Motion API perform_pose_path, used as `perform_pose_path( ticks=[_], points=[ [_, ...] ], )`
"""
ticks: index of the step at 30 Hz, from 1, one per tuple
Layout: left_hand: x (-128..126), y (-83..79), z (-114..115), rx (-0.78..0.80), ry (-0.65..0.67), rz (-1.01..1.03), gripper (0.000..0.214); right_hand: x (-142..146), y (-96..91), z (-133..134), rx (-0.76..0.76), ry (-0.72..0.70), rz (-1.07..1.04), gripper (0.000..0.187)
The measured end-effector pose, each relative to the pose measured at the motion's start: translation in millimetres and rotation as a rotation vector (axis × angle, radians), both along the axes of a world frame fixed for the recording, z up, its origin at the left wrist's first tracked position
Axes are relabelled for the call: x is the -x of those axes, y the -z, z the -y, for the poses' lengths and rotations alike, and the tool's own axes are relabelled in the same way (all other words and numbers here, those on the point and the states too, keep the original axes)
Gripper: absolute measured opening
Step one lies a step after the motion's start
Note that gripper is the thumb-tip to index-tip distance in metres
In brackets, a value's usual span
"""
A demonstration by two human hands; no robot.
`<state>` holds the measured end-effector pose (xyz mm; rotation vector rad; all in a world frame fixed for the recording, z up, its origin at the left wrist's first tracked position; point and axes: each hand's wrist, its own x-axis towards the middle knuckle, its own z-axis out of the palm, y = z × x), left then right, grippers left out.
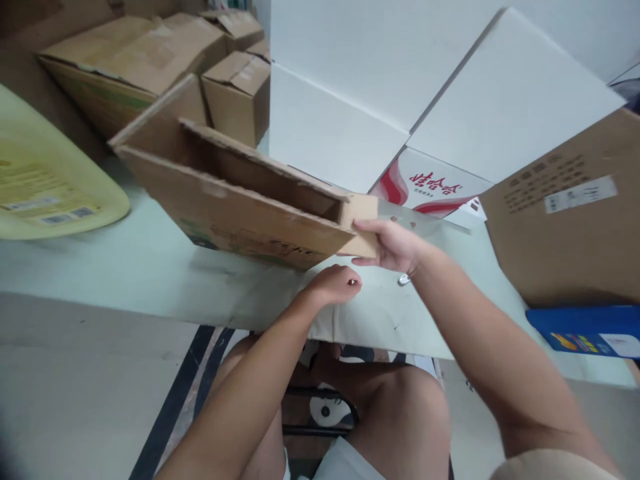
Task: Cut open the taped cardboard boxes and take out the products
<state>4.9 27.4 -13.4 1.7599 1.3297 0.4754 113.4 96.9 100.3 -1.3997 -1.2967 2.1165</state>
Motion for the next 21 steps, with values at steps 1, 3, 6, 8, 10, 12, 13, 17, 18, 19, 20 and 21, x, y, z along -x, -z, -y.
perform_pose_path(
  ticks=[1,3,6,8,10,12,13,17,18,19,20,21],
  points=[
    [-2,-0.2,0,0.004,0.011,-0.013,0.029,2,5.3,5,0.025,0.027,-0.031,0.025],
    [-5,-0.9,-1,0.006,0.040,-0.035,0.031,6,16.5,14,0.031,0.110,-0.133,0.023],
    [-8,-1.6,-1,0.012,0.090,-0.070,0.032,6,30.1,25,-0.038,0.242,-0.278,0.020],
    [-10,-1.2,-1,0.020,0.112,-0.096,0.032,-4,34.4,32,-0.096,0.321,-0.334,0.018],
    [-13,-0.3,-1,0.032,0.121,-0.123,0.034,-23,34.7,38,-0.186,0.421,-0.359,0.017],
    [-16,0.2,-2,0.039,0.130,-0.138,0.037,-51,31.6,46,-0.304,0.567,-0.342,0.018],
    [-16,0.2,-3,0.040,0.140,-0.138,0.037,-68,29.1,50,-0.367,0.664,-0.316,0.018],
    [-16,-1.4,-5,0.029,0.172,-0.099,0.039,-149,17.8,72,-0.539,1.109,-0.111,0.024],
    [-16,-1.9,-6,0.024,0.169,-0.087,0.040,-171,15.8,78,-0.558,1.190,-0.046,0.026],
    [-16,-2.4,-6,0.018,0.161,-0.076,0.040,-191,14.5,84,-0.565,1.259,0.018,0.028],
    [-16,-2.8,-7,0.013,0.152,-0.066,0.041,-211,13.9,90,-0.566,1.317,0.070,0.030],
    [-18,-3.3,-7,0.009,0.144,-0.058,0.041,-229,13.9,96,-0.559,1.368,0.108,0.031]
  ],
)
